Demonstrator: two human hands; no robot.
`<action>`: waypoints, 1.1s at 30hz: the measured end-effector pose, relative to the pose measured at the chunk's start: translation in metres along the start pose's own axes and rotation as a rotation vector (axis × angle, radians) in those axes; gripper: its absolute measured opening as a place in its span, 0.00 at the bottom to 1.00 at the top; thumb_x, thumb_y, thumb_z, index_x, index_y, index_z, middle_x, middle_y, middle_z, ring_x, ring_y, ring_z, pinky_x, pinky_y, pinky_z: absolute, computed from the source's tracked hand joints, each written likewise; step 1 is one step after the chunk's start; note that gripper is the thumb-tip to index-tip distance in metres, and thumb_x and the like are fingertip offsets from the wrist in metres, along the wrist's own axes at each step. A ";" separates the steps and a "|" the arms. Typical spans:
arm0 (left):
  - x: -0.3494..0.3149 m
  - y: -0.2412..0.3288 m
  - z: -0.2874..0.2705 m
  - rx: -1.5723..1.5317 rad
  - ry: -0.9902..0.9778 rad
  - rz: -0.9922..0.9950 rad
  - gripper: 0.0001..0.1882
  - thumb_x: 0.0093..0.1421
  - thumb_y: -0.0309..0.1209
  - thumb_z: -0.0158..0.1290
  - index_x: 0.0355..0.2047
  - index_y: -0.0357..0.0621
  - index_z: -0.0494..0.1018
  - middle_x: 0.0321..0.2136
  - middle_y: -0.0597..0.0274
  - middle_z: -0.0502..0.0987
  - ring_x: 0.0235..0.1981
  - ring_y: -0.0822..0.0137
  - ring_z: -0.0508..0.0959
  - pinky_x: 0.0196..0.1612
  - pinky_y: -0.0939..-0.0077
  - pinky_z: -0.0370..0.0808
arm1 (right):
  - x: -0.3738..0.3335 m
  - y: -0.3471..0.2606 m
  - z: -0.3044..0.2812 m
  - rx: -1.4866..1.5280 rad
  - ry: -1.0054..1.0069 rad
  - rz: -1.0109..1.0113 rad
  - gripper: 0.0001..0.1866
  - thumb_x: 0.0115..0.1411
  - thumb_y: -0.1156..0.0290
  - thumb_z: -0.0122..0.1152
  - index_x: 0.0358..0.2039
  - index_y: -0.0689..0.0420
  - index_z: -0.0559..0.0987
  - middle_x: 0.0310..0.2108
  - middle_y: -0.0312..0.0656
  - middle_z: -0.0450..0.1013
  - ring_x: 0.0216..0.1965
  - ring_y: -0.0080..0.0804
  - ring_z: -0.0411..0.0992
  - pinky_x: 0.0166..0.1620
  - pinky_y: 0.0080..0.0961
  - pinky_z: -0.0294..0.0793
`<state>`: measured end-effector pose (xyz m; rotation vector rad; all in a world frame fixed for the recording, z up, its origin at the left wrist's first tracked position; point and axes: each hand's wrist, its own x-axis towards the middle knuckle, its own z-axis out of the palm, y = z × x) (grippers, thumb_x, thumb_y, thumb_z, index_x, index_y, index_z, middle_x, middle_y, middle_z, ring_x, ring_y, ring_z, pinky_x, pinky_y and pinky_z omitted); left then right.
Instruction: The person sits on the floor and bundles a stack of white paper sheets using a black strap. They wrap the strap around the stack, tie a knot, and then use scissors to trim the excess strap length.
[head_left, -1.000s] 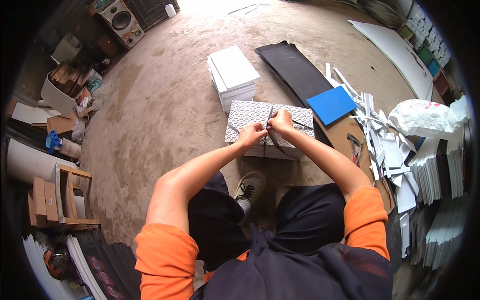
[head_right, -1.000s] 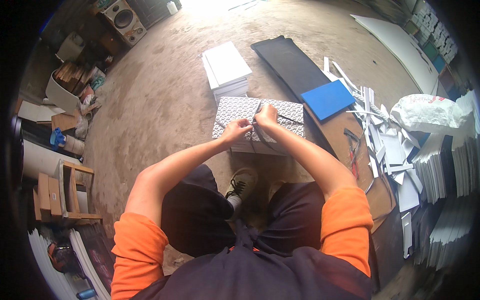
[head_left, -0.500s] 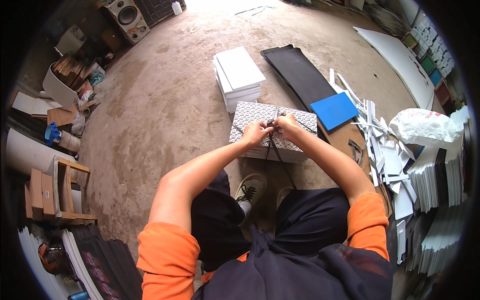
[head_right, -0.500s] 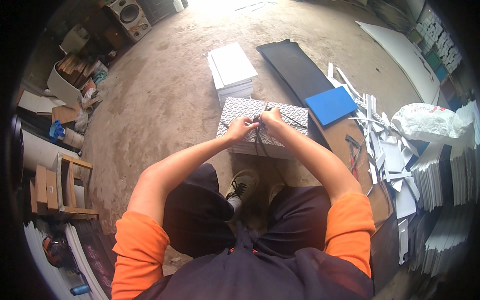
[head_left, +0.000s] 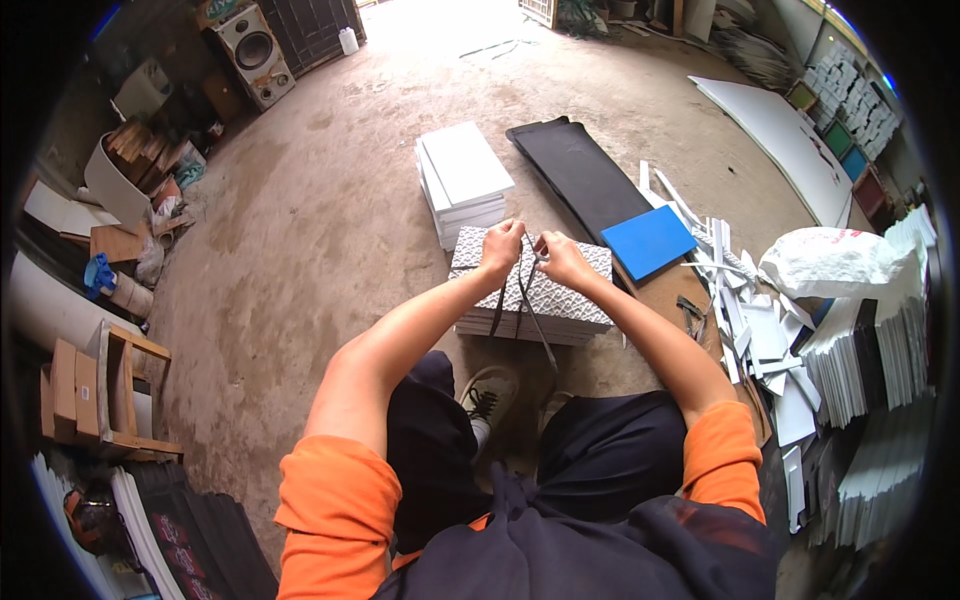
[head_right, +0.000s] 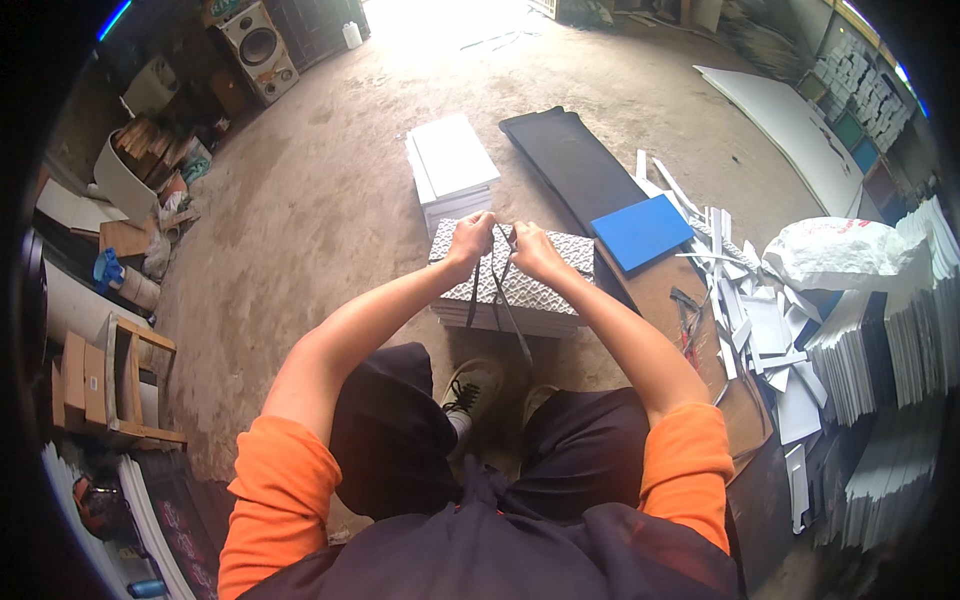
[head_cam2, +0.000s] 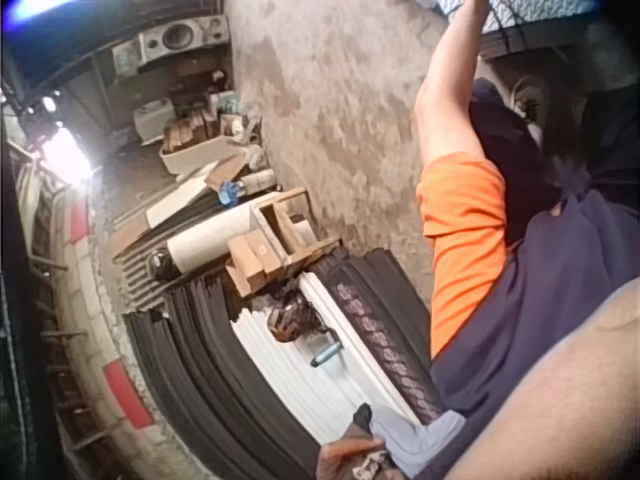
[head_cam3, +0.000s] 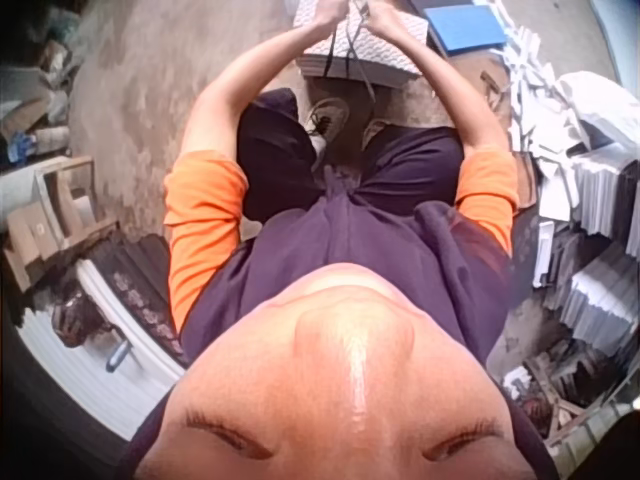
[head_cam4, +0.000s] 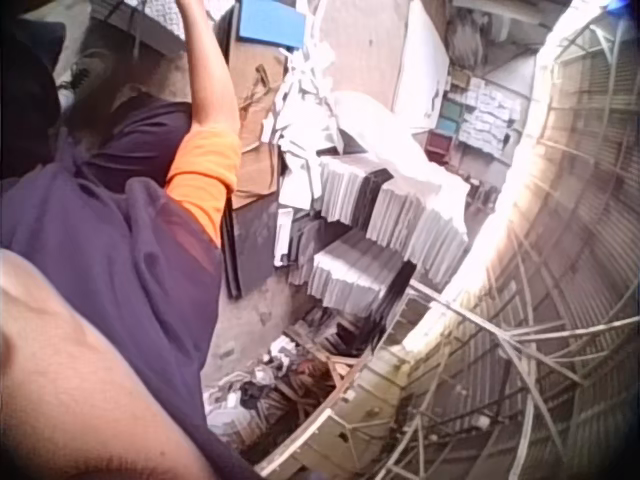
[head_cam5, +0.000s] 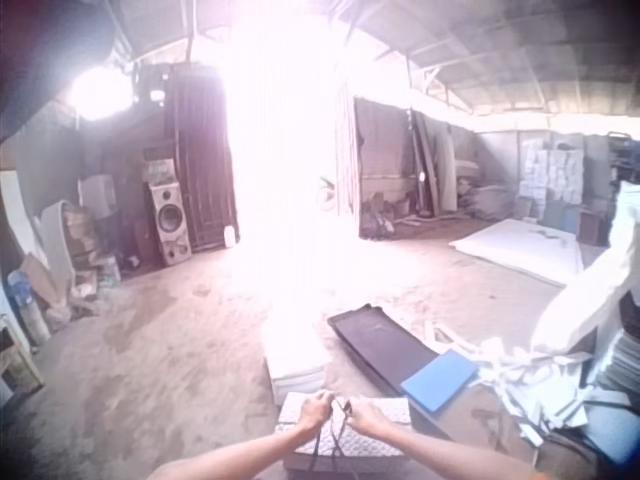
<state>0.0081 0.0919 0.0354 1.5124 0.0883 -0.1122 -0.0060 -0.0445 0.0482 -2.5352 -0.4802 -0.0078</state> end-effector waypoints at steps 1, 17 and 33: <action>0.001 0.001 0.002 -0.023 -0.004 -0.015 0.10 0.52 0.32 0.43 0.17 0.42 0.66 0.10 0.69 0.63 0.12 0.80 0.61 0.14 0.81 0.58 | -0.003 0.002 0.004 0.040 0.050 0.038 0.16 0.41 0.75 0.62 0.32 0.62 0.69 0.30 0.47 0.68 0.38 0.40 0.68 0.43 0.31 0.66; 0.004 0.028 -0.009 -0.179 -0.148 -0.151 0.12 0.57 0.36 0.42 0.37 0.43 0.63 0.09 0.74 0.55 0.09 0.79 0.54 0.11 0.83 0.51 | 0.014 0.028 -0.038 0.979 0.043 0.411 0.15 0.50 0.78 0.46 0.41 0.62 0.67 0.20 0.35 0.67 0.11 0.14 0.56 0.13 0.12 0.53; 0.002 0.074 -0.034 1.959 -0.989 0.762 0.07 0.41 0.30 0.49 0.20 0.44 0.75 0.35 0.63 0.68 0.42 0.67 0.65 0.47 0.75 0.63 | -0.004 0.031 -0.086 0.916 0.183 0.432 0.16 0.47 0.75 0.50 0.39 0.61 0.68 0.17 0.31 0.62 0.13 0.14 0.55 0.16 0.12 0.53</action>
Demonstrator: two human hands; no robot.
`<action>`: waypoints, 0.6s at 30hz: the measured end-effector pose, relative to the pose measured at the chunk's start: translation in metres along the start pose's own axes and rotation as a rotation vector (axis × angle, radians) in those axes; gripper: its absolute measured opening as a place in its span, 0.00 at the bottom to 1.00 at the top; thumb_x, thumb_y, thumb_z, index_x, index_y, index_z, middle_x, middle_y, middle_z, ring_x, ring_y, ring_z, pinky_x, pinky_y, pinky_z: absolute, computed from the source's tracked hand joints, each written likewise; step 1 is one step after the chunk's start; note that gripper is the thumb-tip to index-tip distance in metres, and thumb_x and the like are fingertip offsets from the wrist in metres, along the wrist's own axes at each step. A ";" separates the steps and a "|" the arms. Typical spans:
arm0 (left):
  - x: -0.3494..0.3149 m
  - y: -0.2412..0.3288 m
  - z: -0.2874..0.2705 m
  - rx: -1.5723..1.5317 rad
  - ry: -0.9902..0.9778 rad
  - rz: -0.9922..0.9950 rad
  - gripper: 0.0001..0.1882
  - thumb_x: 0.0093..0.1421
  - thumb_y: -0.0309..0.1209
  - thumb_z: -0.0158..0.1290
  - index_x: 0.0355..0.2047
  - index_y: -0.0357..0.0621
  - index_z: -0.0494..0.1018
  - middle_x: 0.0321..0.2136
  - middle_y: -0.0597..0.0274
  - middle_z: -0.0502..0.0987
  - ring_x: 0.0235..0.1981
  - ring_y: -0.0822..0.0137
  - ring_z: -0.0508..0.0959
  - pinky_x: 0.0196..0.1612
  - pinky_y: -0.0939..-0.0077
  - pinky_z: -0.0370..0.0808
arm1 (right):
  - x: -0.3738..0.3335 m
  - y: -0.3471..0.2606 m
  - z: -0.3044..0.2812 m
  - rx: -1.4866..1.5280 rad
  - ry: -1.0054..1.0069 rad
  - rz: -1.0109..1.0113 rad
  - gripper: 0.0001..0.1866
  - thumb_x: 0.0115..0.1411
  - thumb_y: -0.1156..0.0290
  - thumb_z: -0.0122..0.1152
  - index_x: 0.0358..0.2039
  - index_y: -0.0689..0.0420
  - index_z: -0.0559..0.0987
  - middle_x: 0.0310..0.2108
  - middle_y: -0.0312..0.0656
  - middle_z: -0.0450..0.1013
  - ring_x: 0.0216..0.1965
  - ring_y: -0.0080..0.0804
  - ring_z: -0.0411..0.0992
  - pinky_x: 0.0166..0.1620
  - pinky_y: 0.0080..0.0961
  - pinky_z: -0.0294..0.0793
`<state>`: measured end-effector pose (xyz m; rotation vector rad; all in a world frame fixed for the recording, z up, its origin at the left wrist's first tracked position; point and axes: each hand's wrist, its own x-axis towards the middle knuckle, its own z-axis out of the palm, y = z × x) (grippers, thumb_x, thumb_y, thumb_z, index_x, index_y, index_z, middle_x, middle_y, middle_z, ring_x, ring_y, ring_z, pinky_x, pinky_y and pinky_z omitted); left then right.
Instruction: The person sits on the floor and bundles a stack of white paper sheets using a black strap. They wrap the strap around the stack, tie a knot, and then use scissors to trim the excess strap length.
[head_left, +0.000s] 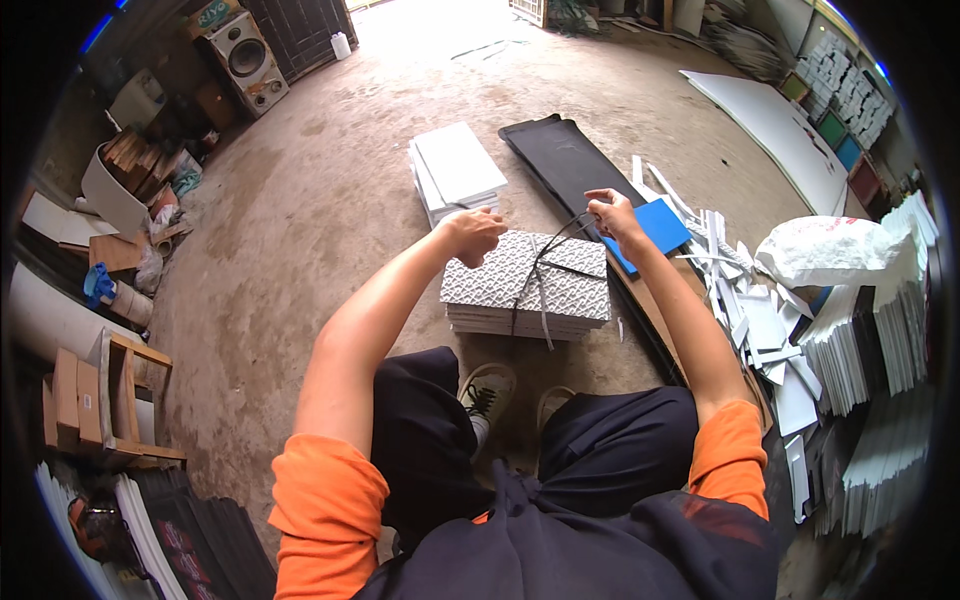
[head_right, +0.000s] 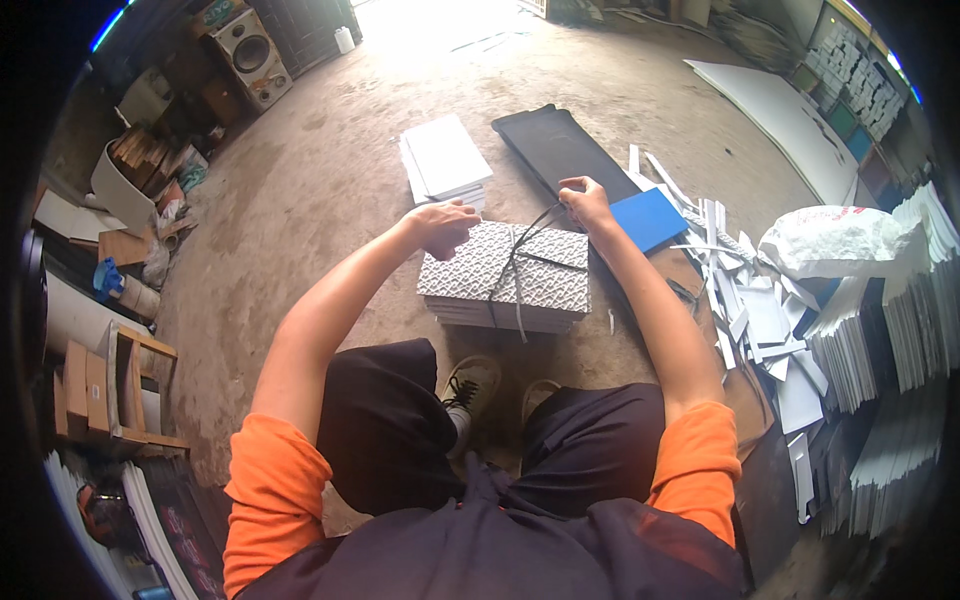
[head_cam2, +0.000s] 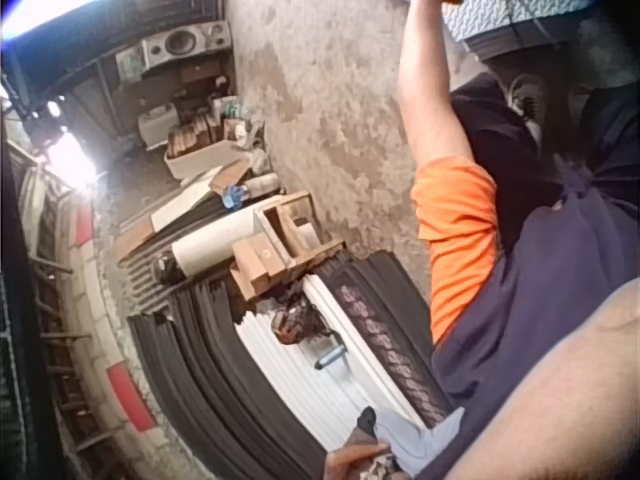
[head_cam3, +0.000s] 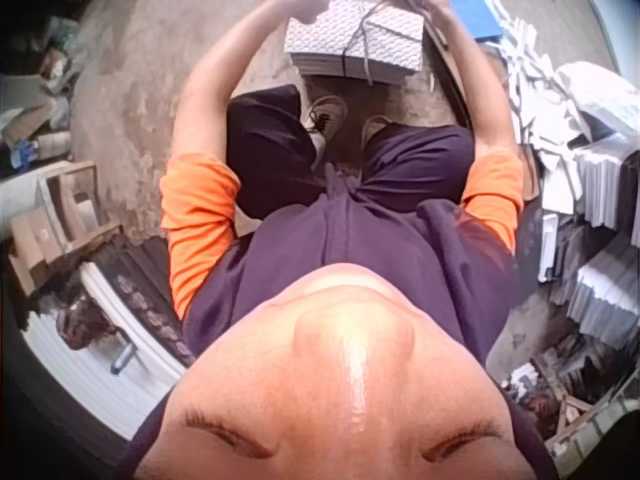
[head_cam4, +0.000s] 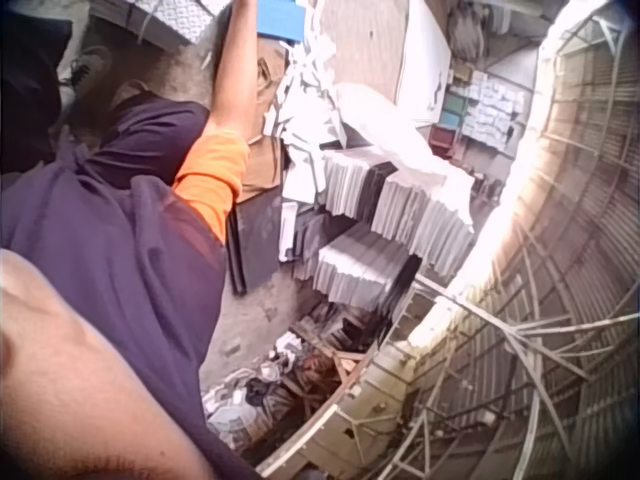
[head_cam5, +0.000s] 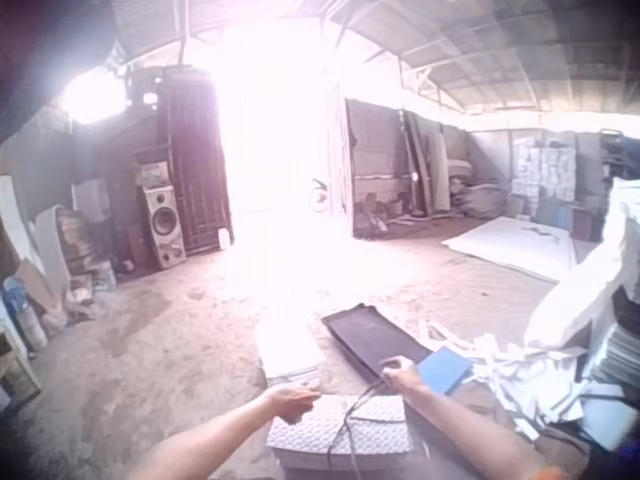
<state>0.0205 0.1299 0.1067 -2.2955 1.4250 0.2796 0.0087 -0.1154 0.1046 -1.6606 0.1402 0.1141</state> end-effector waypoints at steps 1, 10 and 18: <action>0.002 0.001 -0.006 0.072 -0.072 0.019 0.07 0.41 0.30 0.49 0.20 0.44 0.75 0.36 0.64 0.68 0.44 0.68 0.64 0.48 0.75 0.62 | 0.003 0.004 -0.003 -0.074 0.015 -0.011 0.15 0.46 0.74 0.51 0.38 0.60 0.69 0.18 0.33 0.64 0.14 0.15 0.57 0.17 0.13 0.55; 0.022 0.010 0.006 -0.205 0.354 -0.220 0.11 0.43 0.27 0.46 0.30 0.42 0.71 0.34 0.55 0.69 0.42 0.60 0.68 0.46 0.69 0.66 | 0.002 0.011 -0.002 -1.105 0.180 -0.321 0.08 0.46 0.67 0.52 0.28 0.55 0.74 0.29 0.51 0.72 0.36 0.46 0.71 0.41 0.36 0.69; 0.046 0.019 0.010 -0.195 0.446 -0.130 0.09 0.42 0.30 0.47 0.25 0.39 0.71 0.28 0.55 0.71 0.36 0.59 0.71 0.40 0.70 0.70 | 0.031 -0.012 -0.068 -0.003 0.346 0.138 0.18 0.51 0.62 0.46 0.38 0.62 0.70 0.30 0.51 0.73 0.28 0.35 0.74 0.24 0.24 0.70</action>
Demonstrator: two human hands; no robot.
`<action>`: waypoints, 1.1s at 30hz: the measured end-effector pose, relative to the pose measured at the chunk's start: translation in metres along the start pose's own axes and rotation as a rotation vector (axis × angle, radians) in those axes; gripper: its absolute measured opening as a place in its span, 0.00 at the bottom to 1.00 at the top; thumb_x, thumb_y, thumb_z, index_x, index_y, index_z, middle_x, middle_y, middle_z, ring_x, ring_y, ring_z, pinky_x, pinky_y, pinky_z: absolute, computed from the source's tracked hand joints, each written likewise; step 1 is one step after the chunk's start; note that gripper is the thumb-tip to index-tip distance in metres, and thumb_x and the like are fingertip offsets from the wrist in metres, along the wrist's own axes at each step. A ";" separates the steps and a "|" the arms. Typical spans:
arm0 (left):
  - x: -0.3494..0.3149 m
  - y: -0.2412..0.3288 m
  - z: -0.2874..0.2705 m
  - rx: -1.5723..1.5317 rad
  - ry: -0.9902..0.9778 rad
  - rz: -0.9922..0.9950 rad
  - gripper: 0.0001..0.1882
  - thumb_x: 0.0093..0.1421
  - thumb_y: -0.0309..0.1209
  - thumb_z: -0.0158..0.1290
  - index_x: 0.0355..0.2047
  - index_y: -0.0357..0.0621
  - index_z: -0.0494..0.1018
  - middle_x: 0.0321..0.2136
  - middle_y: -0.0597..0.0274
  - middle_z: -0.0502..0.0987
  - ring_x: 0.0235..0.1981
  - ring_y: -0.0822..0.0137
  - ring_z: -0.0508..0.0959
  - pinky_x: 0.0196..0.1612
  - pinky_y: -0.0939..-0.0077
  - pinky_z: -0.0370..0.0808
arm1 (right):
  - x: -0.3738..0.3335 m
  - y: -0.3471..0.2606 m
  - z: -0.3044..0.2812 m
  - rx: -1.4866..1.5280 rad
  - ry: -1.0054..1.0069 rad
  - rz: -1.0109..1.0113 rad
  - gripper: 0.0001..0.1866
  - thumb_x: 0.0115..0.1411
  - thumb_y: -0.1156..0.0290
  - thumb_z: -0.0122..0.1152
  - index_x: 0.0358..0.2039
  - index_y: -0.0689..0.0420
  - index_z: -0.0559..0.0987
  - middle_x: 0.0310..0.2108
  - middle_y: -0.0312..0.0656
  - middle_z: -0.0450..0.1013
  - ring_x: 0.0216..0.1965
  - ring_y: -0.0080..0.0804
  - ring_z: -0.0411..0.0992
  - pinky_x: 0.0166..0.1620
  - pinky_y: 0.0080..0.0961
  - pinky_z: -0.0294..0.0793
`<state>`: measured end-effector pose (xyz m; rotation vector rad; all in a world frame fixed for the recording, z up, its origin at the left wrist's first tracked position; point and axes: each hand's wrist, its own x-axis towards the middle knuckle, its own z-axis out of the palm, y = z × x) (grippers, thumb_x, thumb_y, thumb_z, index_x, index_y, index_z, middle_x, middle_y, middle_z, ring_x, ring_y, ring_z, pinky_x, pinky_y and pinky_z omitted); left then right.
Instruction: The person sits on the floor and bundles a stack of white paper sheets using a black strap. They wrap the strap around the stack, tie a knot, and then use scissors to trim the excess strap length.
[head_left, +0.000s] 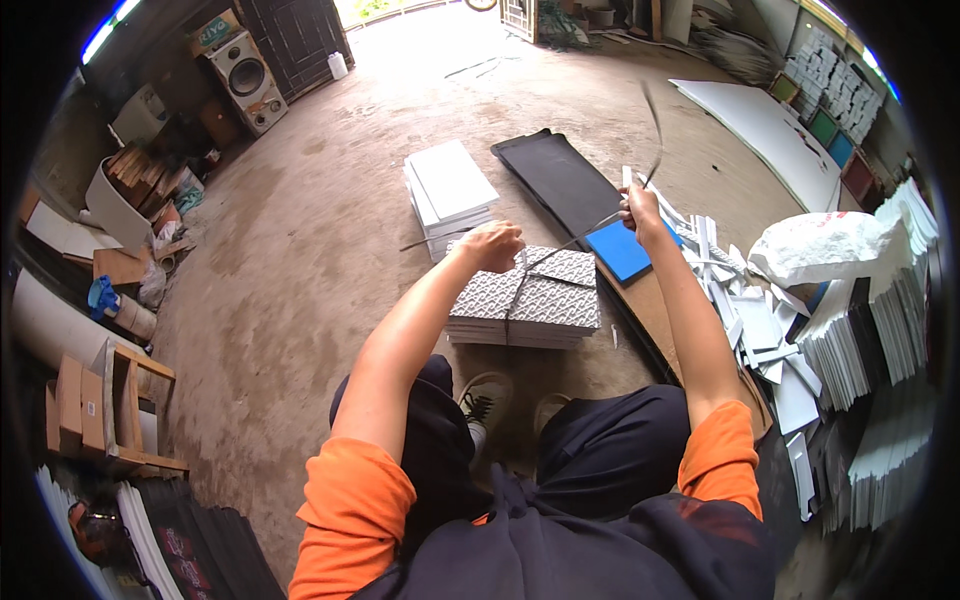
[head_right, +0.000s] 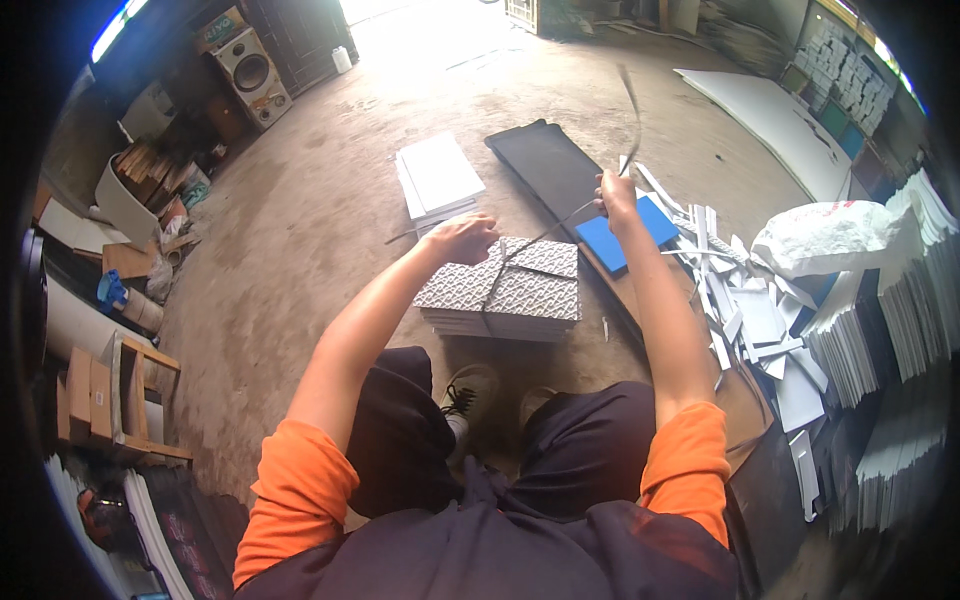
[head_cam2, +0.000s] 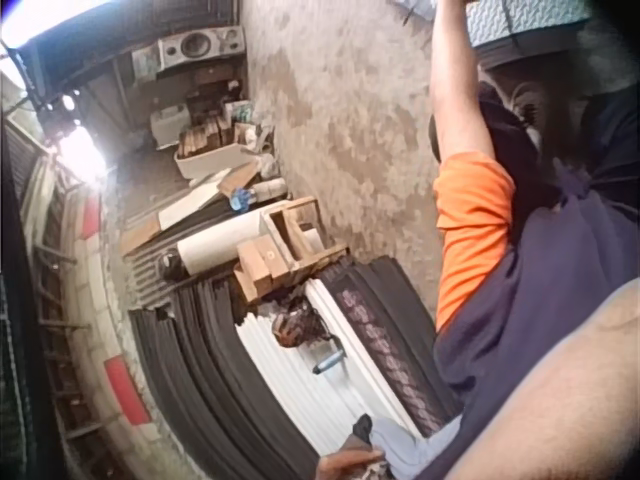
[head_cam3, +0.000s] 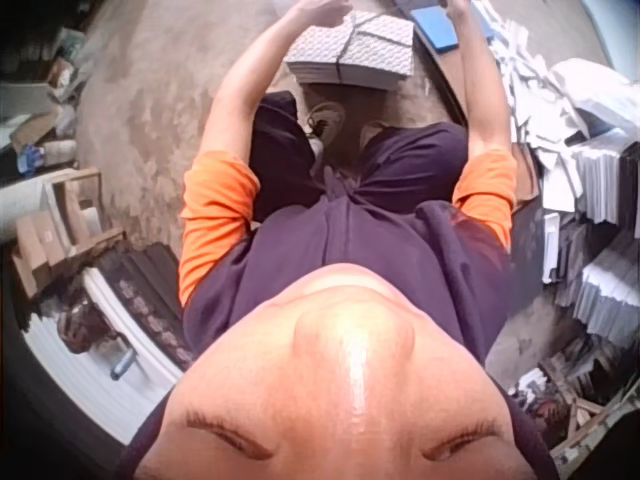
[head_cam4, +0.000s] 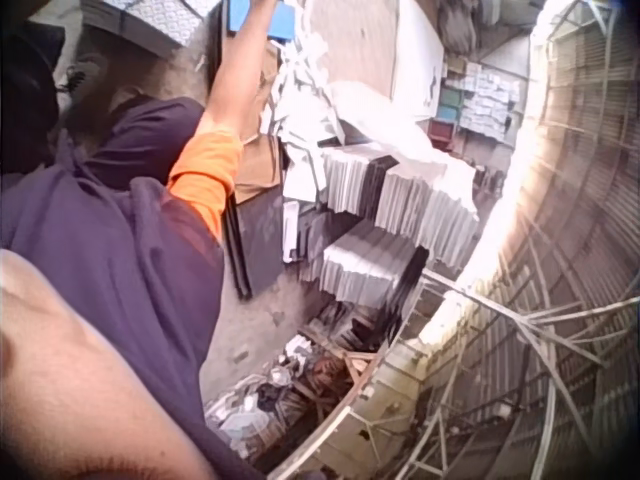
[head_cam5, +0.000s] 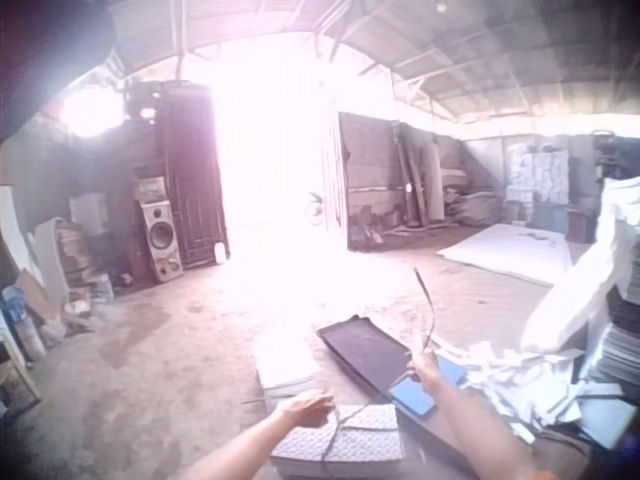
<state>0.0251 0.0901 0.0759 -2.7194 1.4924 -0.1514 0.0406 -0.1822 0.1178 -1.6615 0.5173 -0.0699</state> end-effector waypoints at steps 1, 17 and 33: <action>0.000 -0.001 0.001 -0.004 0.002 0.017 0.10 0.42 0.30 0.47 0.25 0.39 0.72 0.28 0.54 0.72 0.35 0.59 0.72 0.39 0.69 0.71 | 0.000 0.006 -0.005 -0.064 -0.096 0.006 0.20 0.51 0.61 0.46 0.40 0.63 0.69 0.32 0.52 0.72 0.27 0.35 0.74 0.22 0.23 0.70; 0.000 -0.031 0.009 -2.352 0.654 -0.824 0.08 0.50 0.34 0.39 0.29 0.46 0.60 0.15 0.71 0.57 0.15 0.75 0.56 0.20 0.82 0.56 | -0.040 0.071 0.122 -0.303 -0.619 -0.412 0.34 0.44 0.71 0.61 0.51 0.65 0.59 0.43 0.52 0.68 0.47 0.36 0.66 0.50 0.26 0.64; -0.018 -0.045 0.030 -2.086 0.554 -0.670 0.16 0.52 0.37 0.40 0.38 0.40 0.61 0.34 0.57 0.65 0.38 0.66 0.67 0.44 0.72 0.64 | -0.032 0.080 0.165 -0.072 -0.523 -0.380 0.19 0.46 0.70 0.60 0.39 0.61 0.70 0.28 0.43 0.75 0.32 0.27 0.73 0.36 0.22 0.69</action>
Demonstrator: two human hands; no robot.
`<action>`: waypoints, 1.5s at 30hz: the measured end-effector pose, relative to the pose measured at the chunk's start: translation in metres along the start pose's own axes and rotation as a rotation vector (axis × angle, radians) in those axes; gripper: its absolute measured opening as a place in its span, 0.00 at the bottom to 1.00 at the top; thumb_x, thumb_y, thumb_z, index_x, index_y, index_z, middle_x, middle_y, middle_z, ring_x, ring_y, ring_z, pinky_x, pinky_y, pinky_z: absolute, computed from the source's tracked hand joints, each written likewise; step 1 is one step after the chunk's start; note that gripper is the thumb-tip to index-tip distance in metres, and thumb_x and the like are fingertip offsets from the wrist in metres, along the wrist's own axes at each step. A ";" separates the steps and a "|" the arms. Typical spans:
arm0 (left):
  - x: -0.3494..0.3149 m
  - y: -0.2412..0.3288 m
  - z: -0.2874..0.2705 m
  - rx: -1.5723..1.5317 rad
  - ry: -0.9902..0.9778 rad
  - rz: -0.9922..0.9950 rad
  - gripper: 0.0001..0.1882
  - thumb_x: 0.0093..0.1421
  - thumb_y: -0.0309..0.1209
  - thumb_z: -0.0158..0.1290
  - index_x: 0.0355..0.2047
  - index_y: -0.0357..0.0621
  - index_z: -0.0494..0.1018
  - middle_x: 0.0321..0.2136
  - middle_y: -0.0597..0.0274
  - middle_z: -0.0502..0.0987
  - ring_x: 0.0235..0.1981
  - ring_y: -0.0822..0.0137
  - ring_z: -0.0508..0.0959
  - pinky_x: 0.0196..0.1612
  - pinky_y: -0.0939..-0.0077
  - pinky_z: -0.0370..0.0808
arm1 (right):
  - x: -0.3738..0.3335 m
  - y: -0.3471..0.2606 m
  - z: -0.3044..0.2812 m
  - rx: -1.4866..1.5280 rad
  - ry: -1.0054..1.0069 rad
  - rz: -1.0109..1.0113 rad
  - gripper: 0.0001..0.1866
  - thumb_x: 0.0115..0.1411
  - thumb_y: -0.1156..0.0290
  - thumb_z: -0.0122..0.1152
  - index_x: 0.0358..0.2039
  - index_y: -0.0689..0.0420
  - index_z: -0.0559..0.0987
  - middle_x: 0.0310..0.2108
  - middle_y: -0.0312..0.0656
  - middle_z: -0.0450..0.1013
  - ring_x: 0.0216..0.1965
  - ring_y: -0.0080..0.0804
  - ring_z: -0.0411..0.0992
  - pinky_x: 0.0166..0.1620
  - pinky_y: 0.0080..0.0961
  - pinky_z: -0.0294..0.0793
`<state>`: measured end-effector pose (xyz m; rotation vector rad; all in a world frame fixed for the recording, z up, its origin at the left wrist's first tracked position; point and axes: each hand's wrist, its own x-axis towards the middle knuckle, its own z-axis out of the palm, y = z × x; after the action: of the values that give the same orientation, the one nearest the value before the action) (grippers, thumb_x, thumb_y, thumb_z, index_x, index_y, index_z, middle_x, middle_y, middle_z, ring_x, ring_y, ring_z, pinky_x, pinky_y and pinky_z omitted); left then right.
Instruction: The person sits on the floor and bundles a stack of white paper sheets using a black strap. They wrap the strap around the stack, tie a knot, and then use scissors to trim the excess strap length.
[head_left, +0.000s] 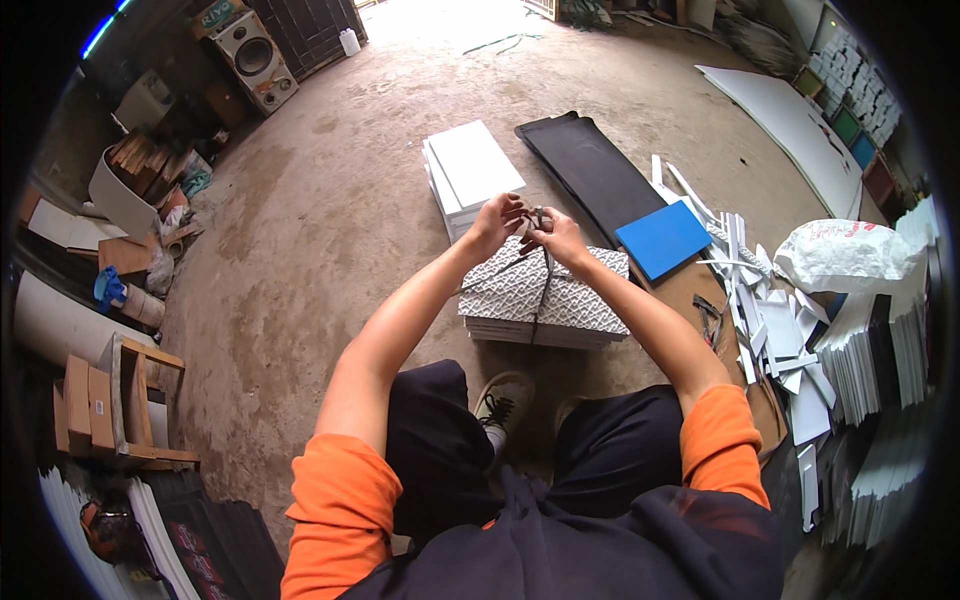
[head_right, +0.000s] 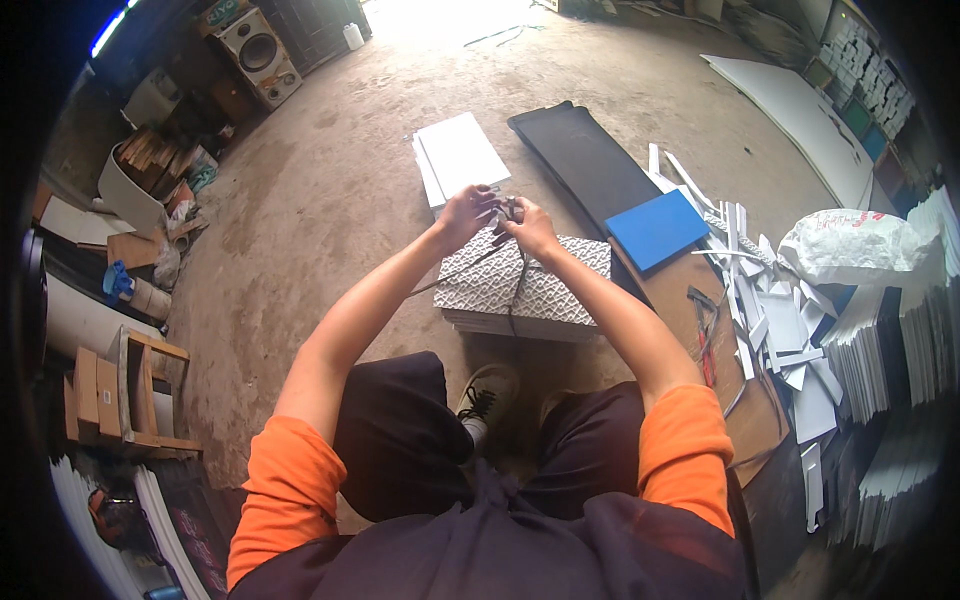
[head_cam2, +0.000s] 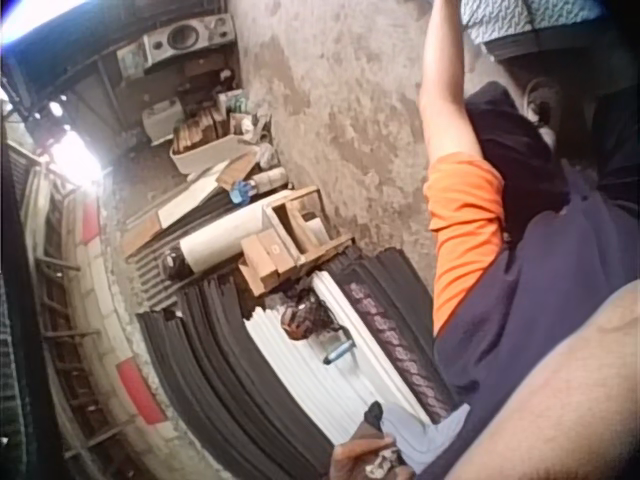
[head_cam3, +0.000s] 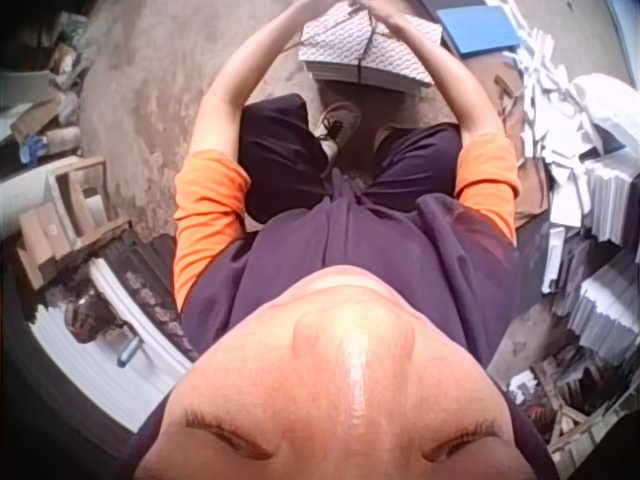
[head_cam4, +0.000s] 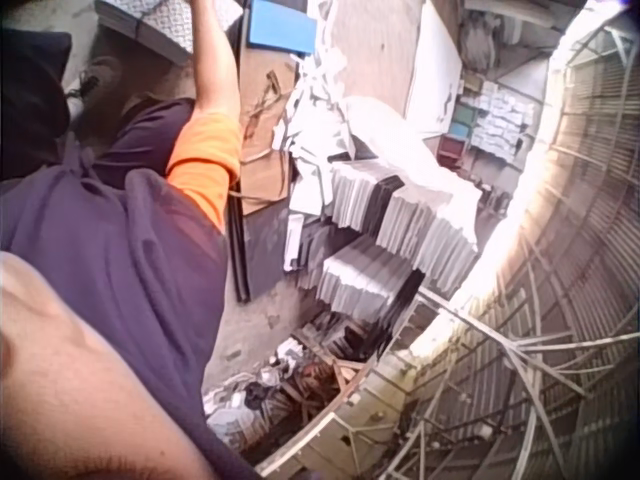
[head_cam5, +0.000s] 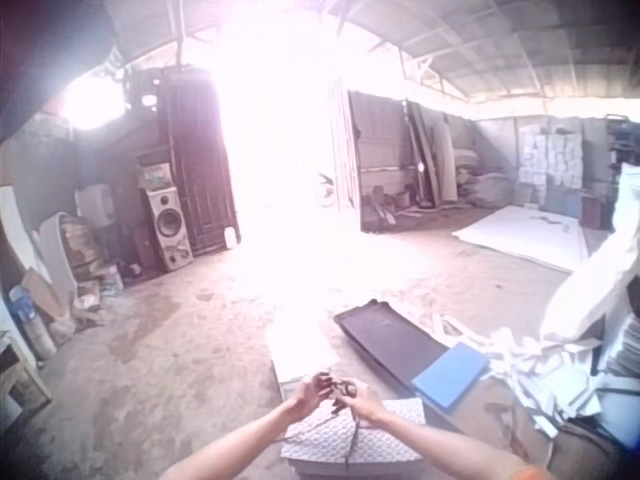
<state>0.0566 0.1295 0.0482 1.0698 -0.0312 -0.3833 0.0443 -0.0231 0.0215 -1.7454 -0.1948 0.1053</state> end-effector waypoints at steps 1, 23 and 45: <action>0.001 -0.003 -0.005 0.200 -0.052 0.023 0.18 0.53 0.38 0.40 0.40 0.39 0.61 0.36 0.58 0.65 0.40 0.66 0.67 0.45 0.72 0.63 | 0.004 0.003 -0.007 -0.143 0.044 -0.038 0.20 0.46 0.72 0.59 0.41 0.61 0.69 0.27 0.44 0.75 0.31 0.27 0.73 0.35 0.22 0.70; -0.006 0.024 0.015 0.287 0.207 -0.134 0.14 0.60 0.32 0.37 0.27 0.36 0.69 0.13 0.67 0.60 0.08 0.77 0.58 0.12 0.83 0.61 | -0.050 -0.024 -0.134 0.112 0.349 0.337 0.20 0.62 0.63 0.32 0.30 0.66 0.70 0.17 0.43 0.71 0.20 0.31 0.70 0.27 0.25 0.72; -0.025 -0.062 0.048 1.123 0.292 -0.020 0.08 0.46 0.27 0.57 0.28 0.43 0.77 0.27 0.55 0.77 0.26 0.67 0.77 0.30 0.75 0.74 | -0.055 0.000 -0.157 0.330 0.380 0.449 0.12 0.59 0.69 0.41 0.40 0.62 0.66 0.28 0.42 0.69 0.27 0.29 0.69 0.30 0.24 0.72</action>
<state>0.0048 0.0706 0.0223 2.2290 0.0310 -0.2034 0.0183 -0.1848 0.0484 -1.4214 0.4713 0.1220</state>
